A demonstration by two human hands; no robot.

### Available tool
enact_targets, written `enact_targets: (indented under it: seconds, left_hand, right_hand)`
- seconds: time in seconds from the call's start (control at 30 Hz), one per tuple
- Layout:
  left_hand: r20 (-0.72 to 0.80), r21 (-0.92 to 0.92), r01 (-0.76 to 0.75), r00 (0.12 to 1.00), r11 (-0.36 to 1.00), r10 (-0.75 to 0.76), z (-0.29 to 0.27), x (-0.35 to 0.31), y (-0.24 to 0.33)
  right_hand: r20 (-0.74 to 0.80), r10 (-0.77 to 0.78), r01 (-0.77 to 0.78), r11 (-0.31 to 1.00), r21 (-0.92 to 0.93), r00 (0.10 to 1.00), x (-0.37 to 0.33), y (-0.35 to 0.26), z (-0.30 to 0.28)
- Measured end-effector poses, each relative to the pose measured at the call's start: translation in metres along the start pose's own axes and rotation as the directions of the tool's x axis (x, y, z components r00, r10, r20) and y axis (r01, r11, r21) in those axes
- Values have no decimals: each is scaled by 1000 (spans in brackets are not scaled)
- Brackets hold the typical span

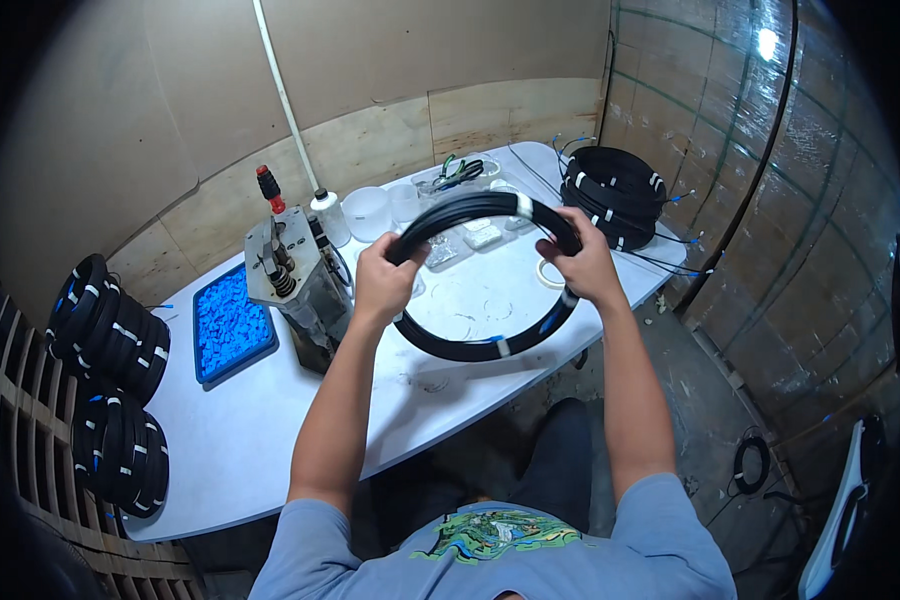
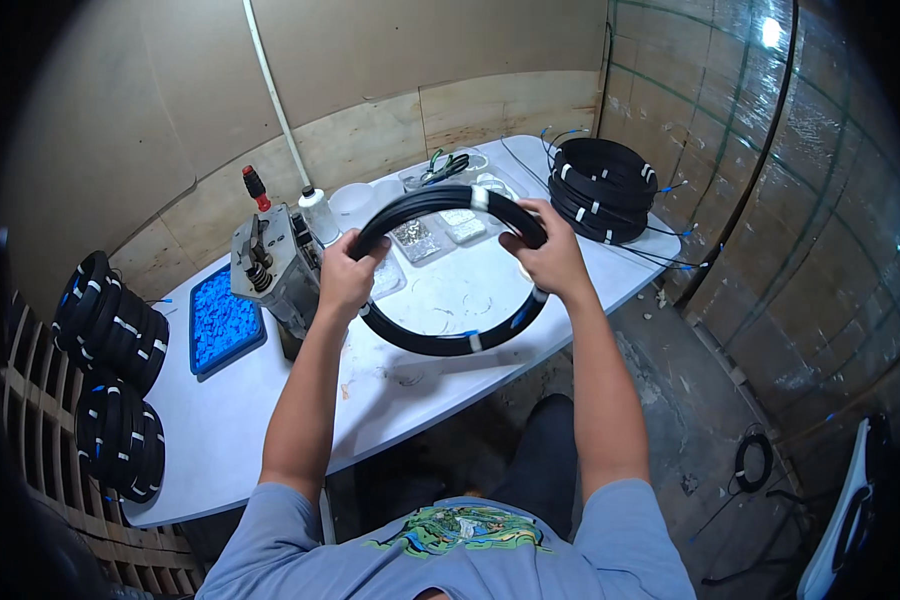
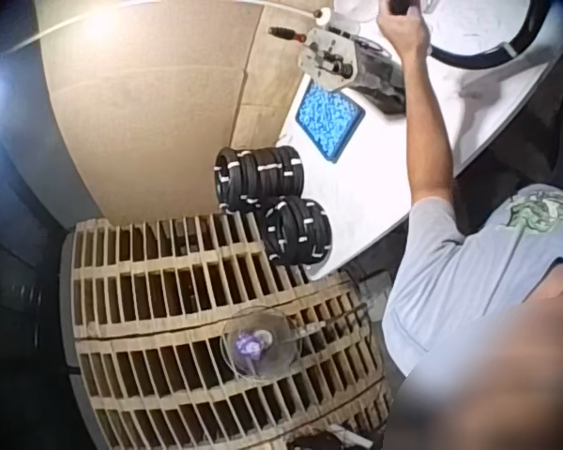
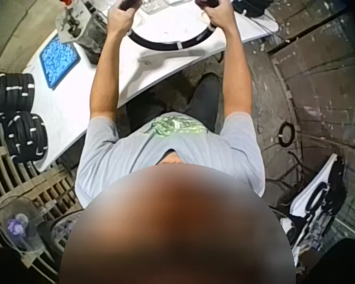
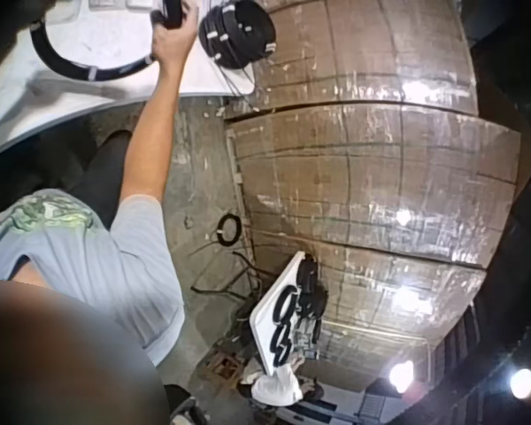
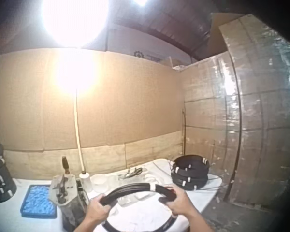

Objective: Applying white adhesive tape to secure a coiled black industrial cable and then placing it onto a stack of finished coils.

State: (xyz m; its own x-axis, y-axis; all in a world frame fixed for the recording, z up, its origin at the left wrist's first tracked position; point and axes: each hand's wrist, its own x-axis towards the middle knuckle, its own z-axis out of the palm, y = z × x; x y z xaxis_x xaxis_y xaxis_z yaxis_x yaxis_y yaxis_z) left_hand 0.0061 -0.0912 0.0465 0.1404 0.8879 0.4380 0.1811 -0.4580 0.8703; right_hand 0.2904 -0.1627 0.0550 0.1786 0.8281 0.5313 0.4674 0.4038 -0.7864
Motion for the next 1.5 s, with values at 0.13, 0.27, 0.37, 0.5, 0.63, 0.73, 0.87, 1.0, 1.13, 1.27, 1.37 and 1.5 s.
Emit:
enact_targets:
  seconds: [0.13,0.27,0.37,0.5,0.63,0.73,0.87,1.0,1.13,1.27,1.37,1.5]
  left_hand:
    - [151,60,82,984,995,-91,-5,3,19]
    - [242,64,172,953,983,-183,-12,6,22]
    - [259,74,175,947,982,-188,-14,8,23]
    - [257,78,145,953,986,-160,-12,13,24]
    - [138,93,0,990,996,-13,-7,15,21]
    - [-92,37,-112,989,993,115,-4,7,-9]
    - [-110,-388,138,975,912,-194,27,-25,-44]
    - [41,-746,297,914,596,-404,62,-50,-32]
    - [-65,-853,173,901,493,-429,55,-35,-22]
    - [-51,-818,205,905,538,-422,34,-26,-21]
    - [4,-751,281,907,598,-422,18,-20,-18]
    - [21,-636,338,906,694,-422,6,-12,-14]
  right_hand:
    - [101,18,-7,994,-113,995,9,-3,-4]
    - [173,49,-36,997,-75,984,7,-2,-4]
    - [175,127,-112,989,-92,976,3,-3,-3]
    - [120,110,-107,994,-32,987,-4,-6,2]
    - [33,178,-181,971,157,984,-10,-7,4]
    - [-52,175,-152,944,293,983,-13,2,6]
    - [-268,233,-73,865,497,935,-18,13,21]
    - [-296,350,-4,651,759,889,-27,14,46]
    - [-235,387,-14,543,840,892,-37,22,54]
    - [-197,251,-63,753,655,948,-33,19,38]
    - [-81,172,-84,775,626,982,-16,3,13]
    - [4,245,-205,803,560,970,-10,-1,7]
